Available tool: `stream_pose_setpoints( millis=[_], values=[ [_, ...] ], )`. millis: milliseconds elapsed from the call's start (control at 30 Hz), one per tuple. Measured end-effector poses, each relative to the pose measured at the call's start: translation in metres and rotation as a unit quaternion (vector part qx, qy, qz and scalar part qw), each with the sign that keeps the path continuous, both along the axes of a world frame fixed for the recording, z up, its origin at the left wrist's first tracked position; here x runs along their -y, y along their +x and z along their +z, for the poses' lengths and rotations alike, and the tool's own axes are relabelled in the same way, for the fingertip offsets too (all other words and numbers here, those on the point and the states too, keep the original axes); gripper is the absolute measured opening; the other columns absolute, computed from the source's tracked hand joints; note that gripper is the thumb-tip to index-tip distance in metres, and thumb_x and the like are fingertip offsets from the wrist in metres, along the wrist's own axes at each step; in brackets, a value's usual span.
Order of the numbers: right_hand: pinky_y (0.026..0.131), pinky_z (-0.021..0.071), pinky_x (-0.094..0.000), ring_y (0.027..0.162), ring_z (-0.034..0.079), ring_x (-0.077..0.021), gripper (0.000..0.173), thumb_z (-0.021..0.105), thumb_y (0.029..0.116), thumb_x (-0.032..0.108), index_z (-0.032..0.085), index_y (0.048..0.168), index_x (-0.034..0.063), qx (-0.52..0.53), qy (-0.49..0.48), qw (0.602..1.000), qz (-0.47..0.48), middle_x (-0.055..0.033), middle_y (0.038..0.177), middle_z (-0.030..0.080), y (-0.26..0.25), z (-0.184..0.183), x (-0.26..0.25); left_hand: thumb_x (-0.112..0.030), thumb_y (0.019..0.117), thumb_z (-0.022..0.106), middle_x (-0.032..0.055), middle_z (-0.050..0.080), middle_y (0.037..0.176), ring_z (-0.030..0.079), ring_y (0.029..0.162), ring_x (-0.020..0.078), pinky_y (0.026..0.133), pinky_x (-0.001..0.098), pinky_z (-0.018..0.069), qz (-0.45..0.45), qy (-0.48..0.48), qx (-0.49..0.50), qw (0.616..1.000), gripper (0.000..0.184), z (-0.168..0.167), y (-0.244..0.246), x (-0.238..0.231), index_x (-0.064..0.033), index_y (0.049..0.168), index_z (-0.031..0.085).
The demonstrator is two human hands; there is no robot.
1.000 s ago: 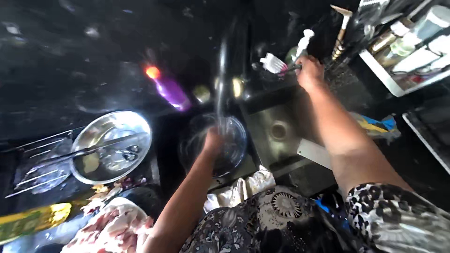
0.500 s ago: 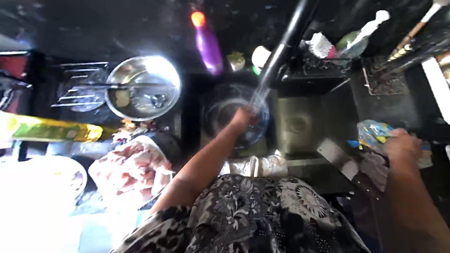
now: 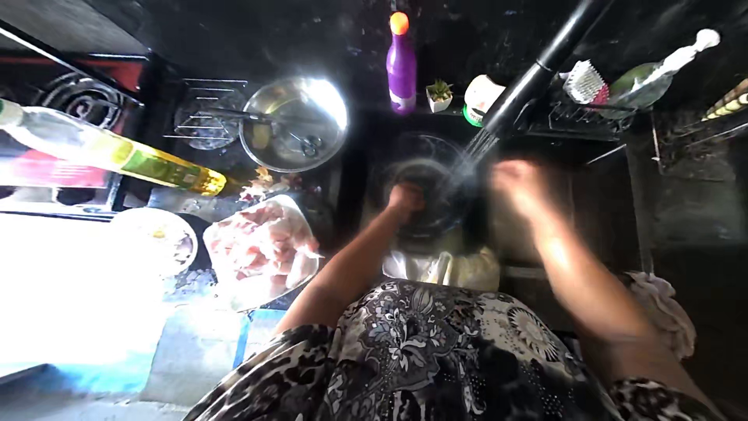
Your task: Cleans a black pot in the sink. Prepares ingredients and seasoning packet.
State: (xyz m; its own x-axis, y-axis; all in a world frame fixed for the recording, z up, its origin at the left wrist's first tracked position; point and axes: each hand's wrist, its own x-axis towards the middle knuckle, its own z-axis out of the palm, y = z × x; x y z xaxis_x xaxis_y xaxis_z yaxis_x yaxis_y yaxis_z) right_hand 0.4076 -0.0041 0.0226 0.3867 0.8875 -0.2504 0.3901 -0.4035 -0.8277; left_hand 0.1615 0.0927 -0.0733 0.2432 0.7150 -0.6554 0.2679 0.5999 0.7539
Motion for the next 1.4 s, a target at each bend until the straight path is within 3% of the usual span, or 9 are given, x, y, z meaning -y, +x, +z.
stream_pose_setpoints(
  millis=[133, 267, 367, 533, 633, 800, 933, 1133, 1400],
  values=[
    [0.068, 0.0578, -0.0209, 0.074, 0.065, -0.0054, 0.017, 0.052, 0.1039, 0.001, 0.056, 0.120, 0.0043, -0.424, 0.083, 0.895, -0.106, -0.0008, 0.093, 0.066, -0.066, -0.017, -0.052, -0.005, 0.1038, 0.049, 0.0151, 0.066, 0.107, 0.066, 0.085, 0.0203, 0.077, 0.0374, 0.0588, 0.032, -0.010, 0.140, 0.990, 0.031, 0.019, 0.043, 0.006, 0.0016, 0.134, 0.053],
    [0.056, 0.0516, -0.0157, 0.065, 0.061, -0.0027, 0.023, 0.039, 0.1064, 0.003, 0.061, 0.112, 0.0072, -0.521, 0.141, 0.837, -0.091, 0.0012, 0.089, 0.068, -0.081, -0.018, -0.085, -0.033, 0.1111, 0.033, 0.0009, 0.065, 0.086, 0.064, 0.079, 0.0134, 0.071, 0.0356, 0.0562, 0.148, -0.034, 0.354, 0.923, 0.034, 0.046, 0.086, 0.007, -0.0130, 0.109, 0.061],
    [0.057, 0.0510, -0.0180, 0.066, 0.060, -0.0038, 0.021, 0.040, 0.1041, 0.000, 0.056, 0.117, 0.0039, -0.397, 0.133, 0.903, -0.095, 0.0004, 0.091, 0.063, -0.086, 0.002, -0.096, -0.044, 0.1127, 0.021, -0.0005, 0.066, 0.085, 0.067, 0.080, 0.0116, 0.072, 0.0320, 0.0583, 0.232, -0.081, 0.410, 0.878, 0.046, 0.085, 0.105, 0.020, -0.0164, 0.109, 0.058],
    [0.098, 0.0542, -0.0376, 0.108, 0.068, -0.0229, 0.028, 0.045, 0.1004, -0.005, 0.062, 0.123, -0.0088, -0.007, 0.091, 0.991, 0.102, -0.0209, 0.121, 0.068, -0.067, -0.028, -0.092, -0.040, 0.1127, 0.026, 0.0025, 0.065, 0.085, 0.064, 0.073, 0.0121, 0.065, 0.0299, 0.0552, 0.182, -0.085, 0.297, 0.933, 0.044, 0.064, 0.094, -0.002, -0.0109, 0.113, 0.059],
    [0.107, 0.0490, -0.0525, 0.122, 0.063, -0.0354, 0.033, 0.056, 0.1003, 0.005, 0.061, 0.132, -0.0018, 0.084, -0.023, 0.989, 0.122, -0.0249, 0.129, 0.064, -0.042, -0.087, -0.077, -0.026, 0.1088, 0.049, 0.0138, 0.067, 0.114, 0.068, 0.093, 0.0229, 0.079, 0.0405, 0.0590, 0.032, 0.060, 0.015, 0.998, 0.035, 0.035, 0.046, -0.030, -0.0067, 0.137, 0.056],
    [0.111, 0.0437, -0.0614, 0.132, 0.056, -0.0395, 0.038, 0.050, 0.1041, 0.010, 0.061, 0.140, 0.0083, 0.137, -0.186, 0.943, 0.238, -0.0219, 0.139, 0.062, -0.048, -0.107, -0.049, -0.030, 0.0853, 0.077, 0.0311, 0.036, 0.156, 0.039, 0.142, 0.0493, 0.110, 0.0646, 0.0405, 0.022, 0.160, -0.379, 0.911, 0.081, -0.018, -0.049, -0.018, -0.0063, 0.154, 0.040],
    [0.110, 0.0457, -0.0587, 0.128, 0.060, -0.0386, 0.034, 0.049, 0.1076, 0.017, 0.064, 0.136, 0.0057, 0.086, -0.198, 0.932, 0.290, -0.0224, 0.134, 0.064, -0.079, -0.130, -0.036, -0.014, 0.0900, 0.074, 0.0237, 0.061, 0.132, 0.061, 0.117, 0.0376, 0.093, 0.0578, 0.0539, 0.161, -0.016, -0.184, 0.970, 0.057, -0.060, -0.077, 0.003, -0.0046, 0.142, 0.052],
    [0.124, 0.0311, -0.0443, 0.146, 0.045, -0.0288, 0.046, 0.035, 0.1139, 0.022, 0.046, 0.152, 0.0002, -0.120, -0.115, 0.910, 0.379, -0.0188, 0.156, 0.048, -0.144, -0.093, -0.004, 0.000, 0.0817, 0.071, 0.0210, 0.067, 0.105, 0.066, 0.098, 0.0328, 0.083, 0.0547, 0.0552, 0.174, 0.179, -0.144, 0.958, 0.032, 0.000, -0.060, 0.008, 0.0012, 0.113, 0.063],
    [0.117, 0.0379, -0.0536, 0.138, 0.052, -0.0358, 0.047, 0.035, 0.1137, 0.030, 0.050, 0.148, 0.0012, -0.018, -0.173, 0.891, 0.419, -0.0237, 0.146, 0.055, -0.141, -0.097, -0.001, -0.008, 0.0816, 0.077, 0.0169, 0.067, 0.093, 0.066, 0.089, 0.0302, 0.079, 0.0532, 0.0530, 0.131, 0.244, -0.210, 0.938, 0.025, 0.044, -0.042, 0.001, -0.0005, 0.101, 0.063]
  ],
)
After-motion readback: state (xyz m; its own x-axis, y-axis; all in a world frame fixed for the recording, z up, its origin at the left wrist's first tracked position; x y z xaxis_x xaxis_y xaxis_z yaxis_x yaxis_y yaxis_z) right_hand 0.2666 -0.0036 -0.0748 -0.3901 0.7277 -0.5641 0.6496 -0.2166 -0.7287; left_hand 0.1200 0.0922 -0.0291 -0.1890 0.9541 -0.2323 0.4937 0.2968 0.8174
